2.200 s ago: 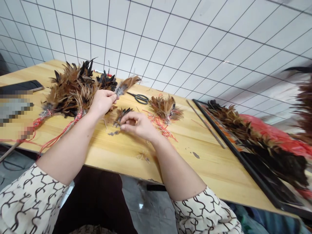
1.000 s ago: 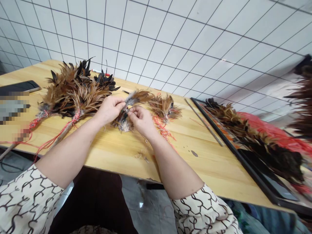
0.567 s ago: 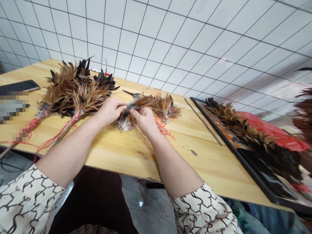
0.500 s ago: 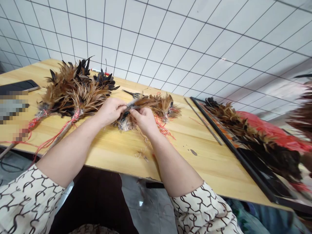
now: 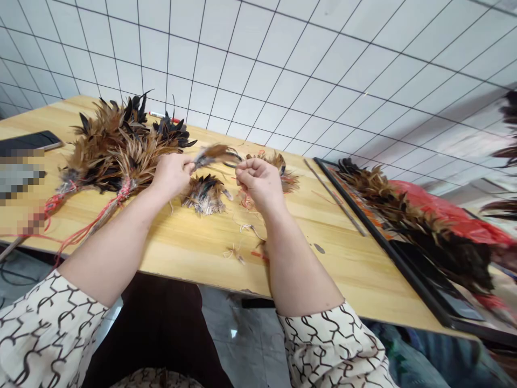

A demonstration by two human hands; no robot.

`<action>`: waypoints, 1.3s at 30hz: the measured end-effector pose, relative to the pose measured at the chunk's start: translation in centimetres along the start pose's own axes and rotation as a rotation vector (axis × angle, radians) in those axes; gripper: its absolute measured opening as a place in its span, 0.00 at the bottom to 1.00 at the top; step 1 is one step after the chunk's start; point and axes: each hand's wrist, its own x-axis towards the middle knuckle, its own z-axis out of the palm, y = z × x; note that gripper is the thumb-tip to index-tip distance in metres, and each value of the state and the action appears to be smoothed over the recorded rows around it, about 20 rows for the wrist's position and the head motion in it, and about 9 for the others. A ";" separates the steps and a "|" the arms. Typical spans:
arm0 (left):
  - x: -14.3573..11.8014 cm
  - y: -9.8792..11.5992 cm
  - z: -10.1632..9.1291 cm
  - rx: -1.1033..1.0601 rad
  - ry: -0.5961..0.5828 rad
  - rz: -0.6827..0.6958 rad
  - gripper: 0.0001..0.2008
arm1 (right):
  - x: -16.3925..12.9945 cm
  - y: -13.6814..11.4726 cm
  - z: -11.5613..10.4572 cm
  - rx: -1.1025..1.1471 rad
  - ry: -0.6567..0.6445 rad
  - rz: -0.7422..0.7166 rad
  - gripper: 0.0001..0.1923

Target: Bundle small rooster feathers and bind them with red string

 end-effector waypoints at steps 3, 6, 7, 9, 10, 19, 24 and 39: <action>0.2 0.0 -0.1 -0.111 0.047 -0.092 0.11 | -0.2 -0.6 -1.2 -0.301 -0.104 0.021 0.03; 0.3 0.1 -0.1 -0.296 0.041 -0.175 0.10 | -0.4 -1.0 -2.0 -0.632 -0.323 0.117 0.05; 0.2 0.2 0.0 -0.353 0.039 -0.196 0.10 | -0.5 -1.0 -2.2 -0.723 -0.386 0.136 0.05; 0.1 0.5 0.0 -0.443 0.028 -0.230 0.11 | -0.5 -1.1 -2.2 -0.870 -0.467 0.148 0.05; 0.0 0.7 0.0 -0.475 0.021 -0.242 0.12 | -0.5 -1.1 -2.1 -0.933 -0.491 0.155 0.05; -0.5 1.8 -0.1 -0.525 -0.016 -0.272 0.14 | -0.8 -1.1 -1.0 -0.982 -0.580 0.176 0.10; -0.5 2.0 -0.1 -0.549 -0.021 -0.271 0.13 | -0.6 -1.3 -1.8 -0.613 -0.367 0.146 0.07; -1.6 3.2 1.1 -0.737 -0.234 -0.353 0.14 | -2.1 -0.8 2.0 0.017 -0.315 0.128 0.08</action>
